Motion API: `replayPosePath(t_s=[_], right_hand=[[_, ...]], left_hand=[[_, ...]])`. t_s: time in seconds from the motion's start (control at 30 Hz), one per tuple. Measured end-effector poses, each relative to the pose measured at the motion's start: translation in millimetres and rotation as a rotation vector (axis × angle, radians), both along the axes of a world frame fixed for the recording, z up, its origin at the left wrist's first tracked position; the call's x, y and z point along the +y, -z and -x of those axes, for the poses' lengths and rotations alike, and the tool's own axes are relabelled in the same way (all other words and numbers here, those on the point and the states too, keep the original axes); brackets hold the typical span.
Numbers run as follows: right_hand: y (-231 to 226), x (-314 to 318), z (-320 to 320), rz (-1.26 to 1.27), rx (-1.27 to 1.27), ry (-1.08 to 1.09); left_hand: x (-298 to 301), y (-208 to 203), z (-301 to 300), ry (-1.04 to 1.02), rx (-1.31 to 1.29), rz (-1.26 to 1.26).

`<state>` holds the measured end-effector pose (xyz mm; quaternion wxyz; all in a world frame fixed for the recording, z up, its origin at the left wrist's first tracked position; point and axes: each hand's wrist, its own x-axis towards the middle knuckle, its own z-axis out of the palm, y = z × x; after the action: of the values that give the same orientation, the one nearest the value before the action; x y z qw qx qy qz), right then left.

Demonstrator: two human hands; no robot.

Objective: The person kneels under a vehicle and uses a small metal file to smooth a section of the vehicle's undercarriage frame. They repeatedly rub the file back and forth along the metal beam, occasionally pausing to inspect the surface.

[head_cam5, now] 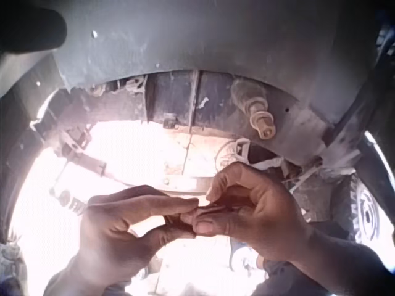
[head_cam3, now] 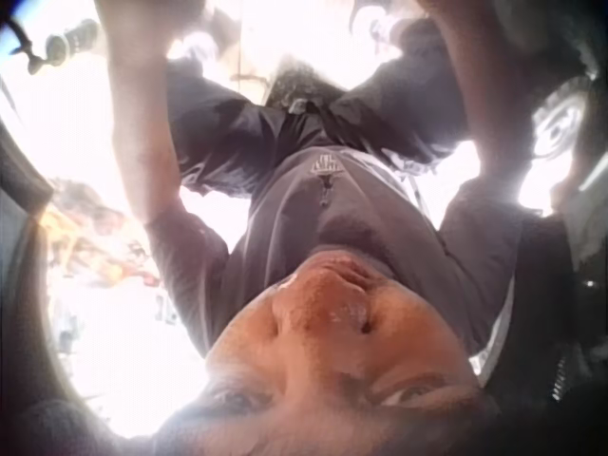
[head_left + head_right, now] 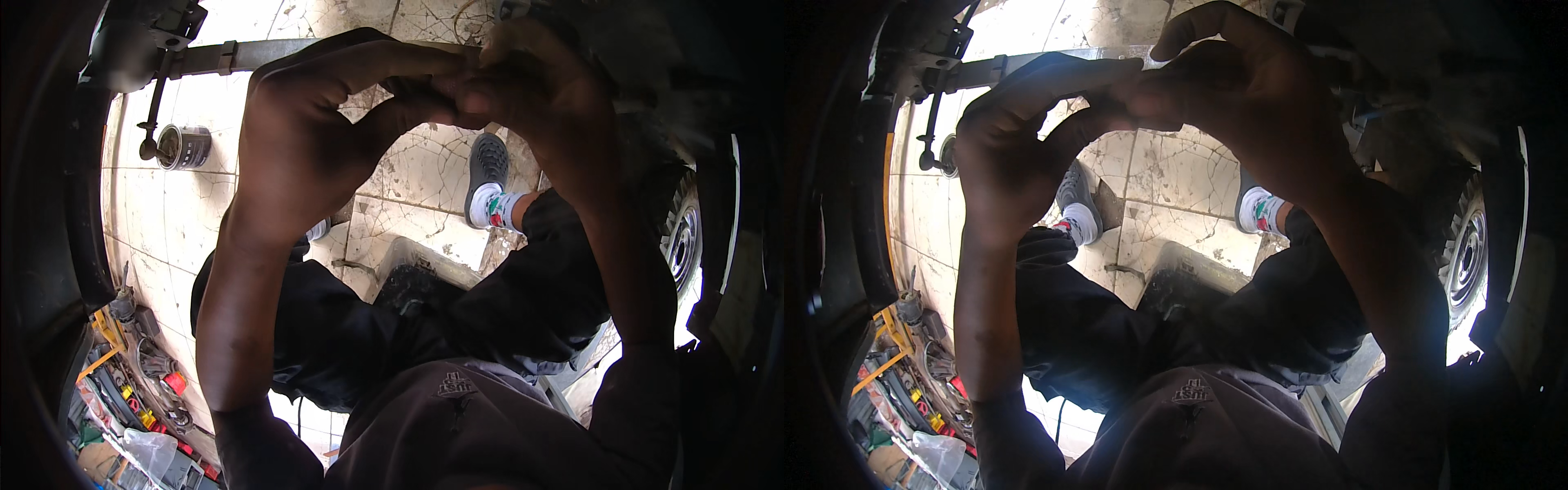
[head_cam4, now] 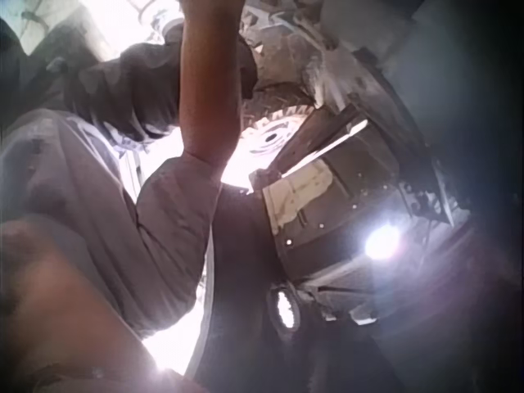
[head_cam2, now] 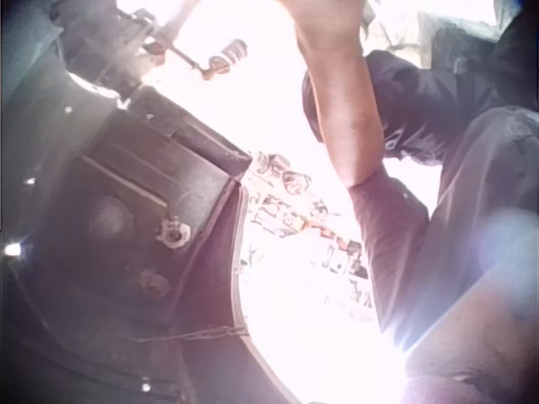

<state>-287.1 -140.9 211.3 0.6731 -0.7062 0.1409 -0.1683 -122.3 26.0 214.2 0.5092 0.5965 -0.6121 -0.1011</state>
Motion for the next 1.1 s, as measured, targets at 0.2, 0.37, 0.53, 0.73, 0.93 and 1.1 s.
replayPosePath(t_s=[0.2, 0.37, 0.53, 0.73, 0.93, 1.1], right_hand=[[13, -5, 0, -0.003, -0.101, -0.047], [4, -3, -2, 0.253, -0.073, -0.015], [4, -1, -3, 0.649, -0.058, 0.041], [6, -5, -3, 0.734, -0.132, 0.073], [13, -13, -3, 0.987, -0.189, 0.068], [12, -8, -7, 1.122, -0.139, 0.039]], left_hand=[[-4, -2, 5, -0.11, -0.22, -0.019], [-8, 0, 8, -0.195, -0.326, 0.003], [-11, 9, 7, -0.243, -0.365, 0.008], [-9, 8, 11, -0.282, -0.285, -0.024], [-10, 5, 12, -0.268, -0.258, -0.057], [-5, 5, 7, -0.231, -0.277, -0.123]])
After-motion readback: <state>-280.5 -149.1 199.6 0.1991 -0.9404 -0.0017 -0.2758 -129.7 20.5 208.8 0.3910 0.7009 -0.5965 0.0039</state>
